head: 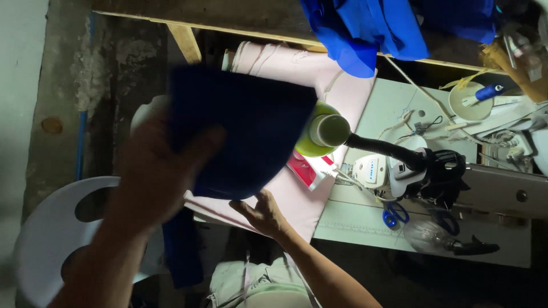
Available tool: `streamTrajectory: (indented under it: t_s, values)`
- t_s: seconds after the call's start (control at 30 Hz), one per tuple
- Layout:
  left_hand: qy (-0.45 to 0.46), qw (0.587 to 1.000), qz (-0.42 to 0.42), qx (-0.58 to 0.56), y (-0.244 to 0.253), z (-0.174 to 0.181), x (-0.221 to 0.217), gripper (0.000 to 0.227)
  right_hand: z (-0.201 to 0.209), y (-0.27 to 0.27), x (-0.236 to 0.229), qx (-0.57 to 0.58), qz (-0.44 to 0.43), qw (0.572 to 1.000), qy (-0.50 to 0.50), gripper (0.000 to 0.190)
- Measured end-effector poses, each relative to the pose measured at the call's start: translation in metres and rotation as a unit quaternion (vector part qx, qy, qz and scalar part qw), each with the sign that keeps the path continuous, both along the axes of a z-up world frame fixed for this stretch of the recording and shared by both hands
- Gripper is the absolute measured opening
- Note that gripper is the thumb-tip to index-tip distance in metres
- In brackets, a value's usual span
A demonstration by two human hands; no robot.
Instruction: A person is using a hand iron to press and smooth blue fabric pieces on a workbench.
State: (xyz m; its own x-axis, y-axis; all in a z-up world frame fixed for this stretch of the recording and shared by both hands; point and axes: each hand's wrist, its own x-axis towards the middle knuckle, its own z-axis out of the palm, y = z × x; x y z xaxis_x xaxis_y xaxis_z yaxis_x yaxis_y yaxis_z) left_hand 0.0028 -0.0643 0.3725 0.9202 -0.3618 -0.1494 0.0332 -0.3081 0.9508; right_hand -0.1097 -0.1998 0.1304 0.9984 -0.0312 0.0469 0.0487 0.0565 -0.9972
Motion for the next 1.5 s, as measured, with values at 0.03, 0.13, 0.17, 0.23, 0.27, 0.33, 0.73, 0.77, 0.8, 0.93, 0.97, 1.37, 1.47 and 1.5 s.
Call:
streamTrajectory:
  t_s: [0.03, 0.13, 0.17, 0.23, 0.27, 0.33, 0.73, 0.77, 0.8, 0.93, 0.97, 1.37, 1.47, 1.5]
  values:
    - [0.028, 0.99, 0.095, -0.104, 0.002, 0.013, 0.004, 0.031, 0.005, -0.003, -0.002, -0.054, 0.016, 0.998, -0.013, 0.027]
    - [0.008, 0.951, 0.218, -0.219, 0.019, 0.025, 0.017, 0.037, 0.048, -0.03, -0.022, -0.062, 0.062, 0.996, 0.033, 0.019]
    - [-0.036, 0.94, 0.249, -0.23, 0.025, 0.023, 0.022, 0.037, 0.066, -0.043, -0.033, -0.015, 0.092, 0.991, 0.096, 0.018]
    - [-0.05, 0.948, 0.281, -0.141, 0.036, -0.036, 0.028, 0.037, 0.075, -0.08, -0.054, 0.046, 0.088, 0.975, 0.197, 0.017]
    - [-0.068, 0.946, 0.312, -0.054, 0.04, -0.067, 0.034, 0.038, 0.079, -0.099, -0.062, 0.103, 0.083, 0.948, 0.291, 0.02]
    - [-0.055, 0.957, 0.285, 0.003, 0.043, -0.182, 0.021, 0.029, 0.052, -0.125, -0.053, -0.07, 0.088, 0.941, 0.319, 0.023]
    - [-0.45, 0.84, -0.102, 0.286, -0.009, -0.384, 0.012, 0.018, -0.078, -0.143, -0.087, -0.418, 0.037, 0.853, 0.309, 0.032]
    - [-0.449, 0.821, -0.157, 0.315, -0.012, -0.395, 0.027, 0.019, -0.079, -0.142, -0.089, -0.406, 0.006, 0.866, 0.293, 0.03]
    - [-0.448, 0.822, -0.158, 0.313, -0.01, -0.4, 0.037, 0.019, -0.084, -0.144, -0.09, -0.406, 0.006, 0.865, 0.295, 0.03]
    - [-0.271, 0.835, -0.32, 0.357, -0.001, -0.406, 0.06, 0.022, -0.09, -0.149, -0.093, -0.384, -0.023, 0.864, 0.324, 0.028]
    - [-0.239, 0.816, -0.368, 0.376, 0.0, -0.404, 0.064, 0.025, -0.087, -0.149, -0.093, -0.398, -0.017, 0.852, 0.339, 0.03]
    - [-0.42, 0.742, -0.326, 0.408, -0.003, -0.406, 0.037, 0.028, -0.133, -0.034, -0.059, -0.626, -0.068, 0.775, -0.048, 0.071]
    - [-0.493, 0.729, -0.28, 0.382, -0.008, -0.408, -0.004, 0.023, -0.17, -0.041, -0.056, -0.659, -0.003, 0.752, -0.001, 0.087]
    - [-0.496, 0.727, -0.279, 0.384, -0.003, -0.404, -0.009, 0.023, -0.171, -0.042, -0.051, -0.658, -0.006, 0.753, -0.004, 0.087]
